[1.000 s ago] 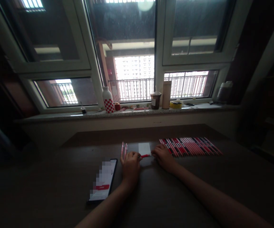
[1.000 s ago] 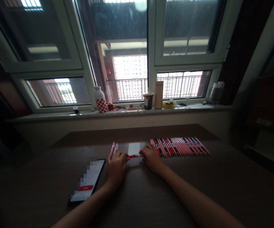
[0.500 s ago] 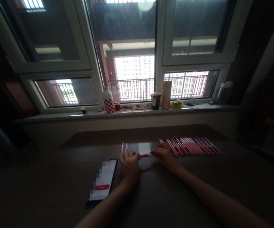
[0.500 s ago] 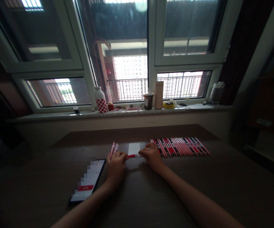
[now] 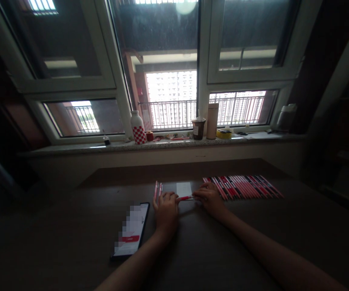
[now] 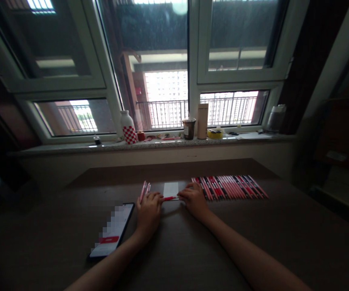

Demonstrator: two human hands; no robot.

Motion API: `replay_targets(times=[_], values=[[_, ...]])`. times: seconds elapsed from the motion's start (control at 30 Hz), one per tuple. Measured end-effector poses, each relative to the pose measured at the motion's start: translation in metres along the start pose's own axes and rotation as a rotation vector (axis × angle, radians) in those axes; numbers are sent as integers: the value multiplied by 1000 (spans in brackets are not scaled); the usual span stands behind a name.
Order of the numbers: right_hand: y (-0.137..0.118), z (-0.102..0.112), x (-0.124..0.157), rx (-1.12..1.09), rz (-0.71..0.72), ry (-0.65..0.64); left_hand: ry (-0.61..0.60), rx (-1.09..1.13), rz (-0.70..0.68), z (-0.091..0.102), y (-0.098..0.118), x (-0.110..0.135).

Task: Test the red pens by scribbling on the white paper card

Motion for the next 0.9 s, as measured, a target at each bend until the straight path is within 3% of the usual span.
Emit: replay_targets(times=[0.9], values=[[7,-2,1,-10,-62,9,4,-16,-10,-4,-3,0]])
Point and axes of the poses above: each hand's wrist, its own x-axis away from the middle knuckle, its own z-axis out of the back of the hand, y = z × x, the point moved 6 cm from there along -x, towards the middle knuckle, and after that the axes turned 13 degrees about y, right-handed, at the moved point
